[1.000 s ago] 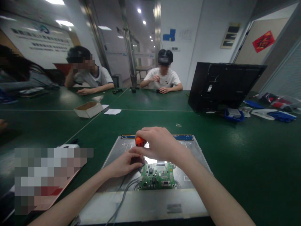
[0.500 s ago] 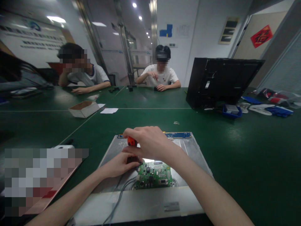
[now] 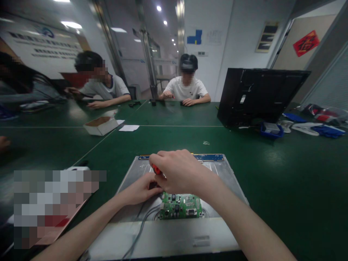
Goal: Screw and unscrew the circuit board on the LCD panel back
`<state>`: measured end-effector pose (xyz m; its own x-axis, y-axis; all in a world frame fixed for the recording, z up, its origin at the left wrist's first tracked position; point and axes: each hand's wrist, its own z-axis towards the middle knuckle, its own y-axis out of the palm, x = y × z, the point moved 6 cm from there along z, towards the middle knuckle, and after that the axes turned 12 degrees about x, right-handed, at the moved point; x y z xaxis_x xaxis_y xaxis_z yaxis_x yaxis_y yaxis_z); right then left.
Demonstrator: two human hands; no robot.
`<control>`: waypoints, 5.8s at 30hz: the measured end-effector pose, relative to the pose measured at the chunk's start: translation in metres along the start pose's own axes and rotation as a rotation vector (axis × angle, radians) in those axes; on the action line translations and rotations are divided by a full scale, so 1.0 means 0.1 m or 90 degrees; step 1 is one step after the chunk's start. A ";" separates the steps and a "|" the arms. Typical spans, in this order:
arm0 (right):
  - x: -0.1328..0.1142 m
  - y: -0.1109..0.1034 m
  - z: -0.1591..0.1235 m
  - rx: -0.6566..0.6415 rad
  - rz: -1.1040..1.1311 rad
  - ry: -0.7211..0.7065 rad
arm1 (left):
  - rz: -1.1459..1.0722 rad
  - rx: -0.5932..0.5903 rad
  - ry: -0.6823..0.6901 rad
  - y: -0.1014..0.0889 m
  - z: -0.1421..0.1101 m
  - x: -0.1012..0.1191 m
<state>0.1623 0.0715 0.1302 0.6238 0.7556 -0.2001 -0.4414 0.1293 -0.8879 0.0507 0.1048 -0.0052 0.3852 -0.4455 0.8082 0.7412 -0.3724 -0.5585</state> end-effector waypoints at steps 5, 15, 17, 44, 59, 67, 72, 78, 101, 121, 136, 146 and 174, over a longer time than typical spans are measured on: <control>0.01 0.03 0.02 0.017 -0.041 0.003 | 0.006 0.001 -0.004 0.00 0.00 -0.01; 0.02 0.01 0.00 -0.006 -0.040 0.013 | 0.024 0.011 -0.006 -0.01 0.00 -0.03; 0.02 0.01 0.01 0.000 -0.046 0.011 | 0.028 0.016 -0.006 -0.01 -0.01 -0.05; 0.07 0.03 0.01 -0.003 -0.078 0.022 | 0.024 0.013 0.000 0.00 0.00 -0.04; 0.03 0.02 -0.01 -0.025 -0.029 0.008 | 0.016 0.012 0.014 0.03 0.00 -0.12; 0.07 0.05 0.00 -0.010 -0.051 0.015 | 0.027 0.015 0.016 0.00 0.00 -0.04; 0.05 0.02 -0.02 -0.026 -0.002 0.015 | 0.037 0.014 0.009 0.00 0.00 -0.05; 0.07 0.02 -0.02 -0.034 -0.015 0.022 | 0.029 -0.002 0.006 0.03 -0.01 -0.09; 0.09 0.04 0.01 -0.014 -0.077 0.032 | 0.020 0.003 -0.004 0.01 0.00 -0.05; 0.07 0.00 -0.03 -0.026 -0.049 0.014 | 0.018 0.006 0.005 0.02 0.00 -0.06; 0.05 0.01 -0.02 -0.017 -0.041 0.004 | 0.009 0.016 0.015 0.02 -0.01 -0.07; 0.10 0.02 -0.01 -0.014 -0.068 0.034 | 0.007 0.016 0.009 0.02 -0.01 -0.08; 0.12 0.02 0.00 -0.005 -0.143 0.044 | 0.012 0.007 -0.017 0.02 0.00 -0.06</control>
<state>0.1690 0.0803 0.1261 0.7483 0.6629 -0.0243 -0.2811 0.2837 -0.9168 0.0498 0.1068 -0.0114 0.4139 -0.4298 0.8025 0.7399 -0.3548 -0.5716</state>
